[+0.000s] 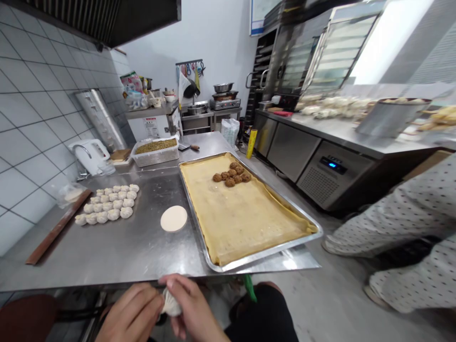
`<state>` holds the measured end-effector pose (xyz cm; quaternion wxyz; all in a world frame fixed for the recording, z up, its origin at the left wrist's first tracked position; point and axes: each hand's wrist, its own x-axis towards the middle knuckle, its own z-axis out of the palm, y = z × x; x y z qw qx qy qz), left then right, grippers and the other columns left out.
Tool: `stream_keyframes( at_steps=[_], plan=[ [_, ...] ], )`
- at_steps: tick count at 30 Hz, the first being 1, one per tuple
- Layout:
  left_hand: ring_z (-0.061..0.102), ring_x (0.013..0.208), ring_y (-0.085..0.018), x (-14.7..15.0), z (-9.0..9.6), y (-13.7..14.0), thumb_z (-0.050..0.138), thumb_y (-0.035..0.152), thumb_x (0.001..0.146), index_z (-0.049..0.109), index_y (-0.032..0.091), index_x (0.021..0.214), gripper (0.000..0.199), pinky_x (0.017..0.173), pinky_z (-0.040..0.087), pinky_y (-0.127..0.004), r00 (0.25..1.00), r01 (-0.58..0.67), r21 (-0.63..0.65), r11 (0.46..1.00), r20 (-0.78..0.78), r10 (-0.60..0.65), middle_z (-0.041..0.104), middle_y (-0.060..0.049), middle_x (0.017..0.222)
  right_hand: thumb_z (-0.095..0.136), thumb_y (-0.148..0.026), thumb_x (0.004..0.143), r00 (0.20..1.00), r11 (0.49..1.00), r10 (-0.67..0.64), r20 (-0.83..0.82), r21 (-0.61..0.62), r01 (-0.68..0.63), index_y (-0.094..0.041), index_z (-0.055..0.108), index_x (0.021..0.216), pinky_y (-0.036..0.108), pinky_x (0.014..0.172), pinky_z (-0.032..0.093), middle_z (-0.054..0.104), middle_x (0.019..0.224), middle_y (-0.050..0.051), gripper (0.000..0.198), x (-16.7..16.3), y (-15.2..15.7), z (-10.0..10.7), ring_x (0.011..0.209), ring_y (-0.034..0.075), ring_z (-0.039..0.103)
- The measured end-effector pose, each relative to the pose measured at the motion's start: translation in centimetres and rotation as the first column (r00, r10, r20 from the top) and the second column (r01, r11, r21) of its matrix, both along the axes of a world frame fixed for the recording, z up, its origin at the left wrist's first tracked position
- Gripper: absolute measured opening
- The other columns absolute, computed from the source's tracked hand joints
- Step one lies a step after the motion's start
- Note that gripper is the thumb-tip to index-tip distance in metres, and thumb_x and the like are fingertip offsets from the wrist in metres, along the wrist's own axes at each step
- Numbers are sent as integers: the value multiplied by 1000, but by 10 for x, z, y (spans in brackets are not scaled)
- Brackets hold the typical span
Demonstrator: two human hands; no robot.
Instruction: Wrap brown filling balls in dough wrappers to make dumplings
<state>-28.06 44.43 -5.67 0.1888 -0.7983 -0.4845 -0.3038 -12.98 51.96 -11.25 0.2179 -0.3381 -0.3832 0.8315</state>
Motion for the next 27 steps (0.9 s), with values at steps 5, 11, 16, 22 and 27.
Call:
stream_keyframes(
  at_steps=[5,11,16,22,27],
  plan=[
    [72,82,-13,2,5,0,35,14,106,70,13,111,35,79,60,-22,999,35,-30,999,4,-35,75,-6,89,54,-80,85,996,999,3,84,46,-7,-10,72,98,17,31,28,55,48,-3,73,0,1,2,33,9,47],
    [73,83,-15,4,8,-3,42,10,102,69,17,99,29,78,60,-23,997,-78,29,997,1,78,75,-4,86,69,-73,79,999,1000,30,22,-5,-29,-16,70,109,15,28,21,58,56,-6,65,4,1,3,30,4,38],
    [71,77,-14,7,7,-2,34,11,104,70,16,102,36,75,61,-22,1000,21,-32,999,-7,-21,74,-5,84,48,-87,83,994,997,60,92,42,-64,-11,70,82,16,28,25,50,41,-3,79,0,4,2,30,7,42],
    [71,78,-16,4,6,-3,41,9,100,68,15,98,28,72,61,-25,999,-45,-36,998,16,45,73,-6,84,72,-69,77,994,994,96,-43,-57,-98,-17,65,110,15,27,19,59,60,-6,61,9,7,8,29,4,39],
    [71,75,-16,3,4,0,36,12,103,69,14,105,34,72,62,-25,999,35,-46,998,-31,-36,74,-7,85,49,-86,83,990,990,92,109,95,-102,-16,58,67,16,27,23,48,43,-4,72,1,7,2,28,6,39]
  ],
)
